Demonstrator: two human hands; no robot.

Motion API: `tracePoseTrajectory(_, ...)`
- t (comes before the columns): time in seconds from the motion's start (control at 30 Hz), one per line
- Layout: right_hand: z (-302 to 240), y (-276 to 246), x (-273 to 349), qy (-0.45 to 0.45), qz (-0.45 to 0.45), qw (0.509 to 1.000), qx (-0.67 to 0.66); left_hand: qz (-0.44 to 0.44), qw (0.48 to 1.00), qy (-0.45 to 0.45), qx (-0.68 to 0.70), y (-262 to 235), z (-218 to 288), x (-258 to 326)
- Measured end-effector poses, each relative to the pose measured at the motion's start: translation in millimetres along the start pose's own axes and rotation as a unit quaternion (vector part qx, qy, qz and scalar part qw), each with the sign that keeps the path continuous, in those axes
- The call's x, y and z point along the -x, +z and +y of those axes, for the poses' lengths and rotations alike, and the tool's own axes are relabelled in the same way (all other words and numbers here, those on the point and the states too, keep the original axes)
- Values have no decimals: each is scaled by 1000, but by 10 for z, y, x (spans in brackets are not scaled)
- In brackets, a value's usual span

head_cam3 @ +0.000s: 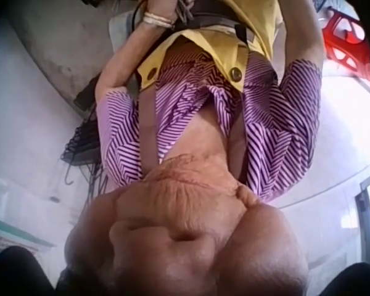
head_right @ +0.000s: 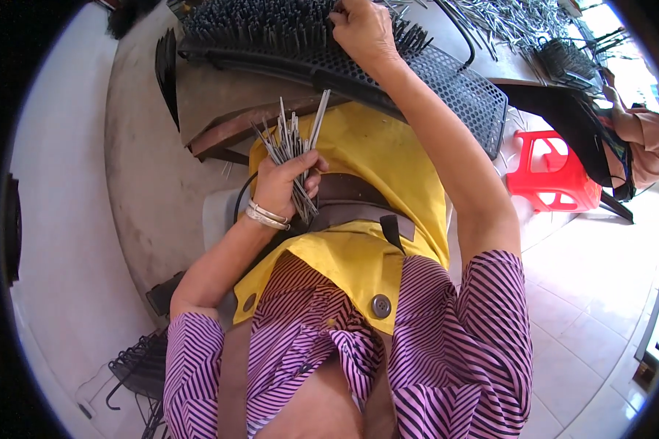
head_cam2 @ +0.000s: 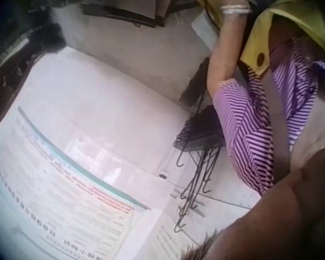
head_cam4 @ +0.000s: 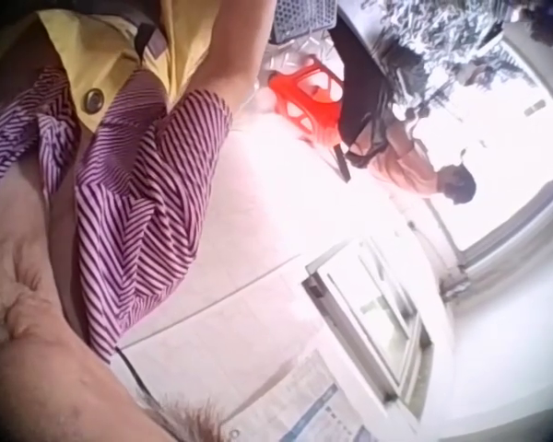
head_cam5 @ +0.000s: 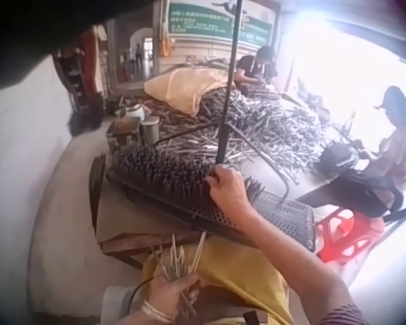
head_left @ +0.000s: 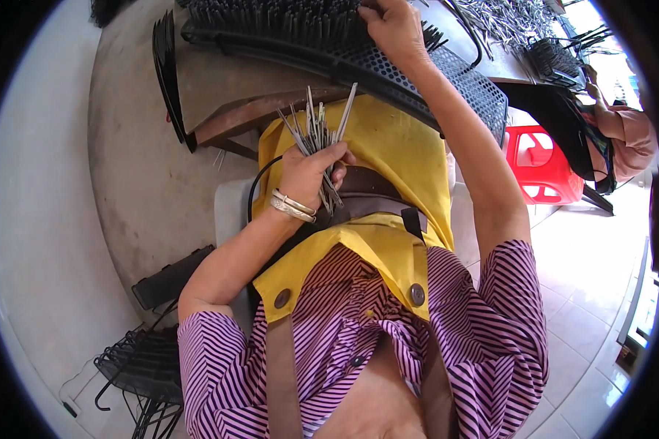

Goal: Sorting and placing thin metal rods into a slotted template board.

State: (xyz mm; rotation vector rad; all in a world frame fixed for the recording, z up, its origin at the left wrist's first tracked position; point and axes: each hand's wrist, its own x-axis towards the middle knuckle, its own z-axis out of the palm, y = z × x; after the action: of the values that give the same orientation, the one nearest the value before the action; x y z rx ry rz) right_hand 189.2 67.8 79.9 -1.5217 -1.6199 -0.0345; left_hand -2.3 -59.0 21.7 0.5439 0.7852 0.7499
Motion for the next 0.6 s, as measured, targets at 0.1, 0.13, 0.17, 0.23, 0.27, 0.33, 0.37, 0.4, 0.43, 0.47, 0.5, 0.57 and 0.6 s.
tracePoseTrajectory(0.1,42,2,-1,23,5,1000,-17,-4,1000,2,-3,3,2,-6)
tracePoseTrajectory(0.13,47,12,0,40,14,999,-28,-6,1000,2,-3,-4,1,-7)
tracePoseTrajectory(0.17,52,12,8,40,12,999,-29,-4,1000,2,-2,-10,0,-6)
tracePoseTrajectory(0.23,55,-6,26,25,15,1000,-2,-4,1000,6,0,-14,1,-4)
tracePoseTrajectory(0.27,85,-14,32,26,15,1000,-2,-4,1000,6,0,-19,-3,-8)
tracePoseTrajectory(0.33,153,-17,41,-35,44,998,23,-8,1000,3,0,-32,-17,-20)
tracePoseTrajectory(0.37,171,-18,43,-33,45,998,23,-8,1000,1,-1,-29,-18,-24)
tracePoseTrajectory(0.4,188,-23,45,-47,39,997,48,0,1000,3,5,-23,-17,-29)
tracePoseTrajectory(0.43,196,-37,45,-59,34,995,72,7,1000,5,10,-12,-15,-29)
tracePoseTrajectory(0.47,200,-37,42,-56,36,995,73,6,1000,3,7,-9,-17,-33)
tracePoseTrajectory(0.5,198,-22,36,-62,21,994,91,5,1000,7,6,-12,-22,-38)
tracePoseTrajectory(0.57,200,-20,14,-63,10,992,110,2,1000,8,0,3,-16,-36)
tracePoseTrajectory(0.6,206,-29,-3,-76,12,991,106,1,1000,10,0,17,-11,-31)
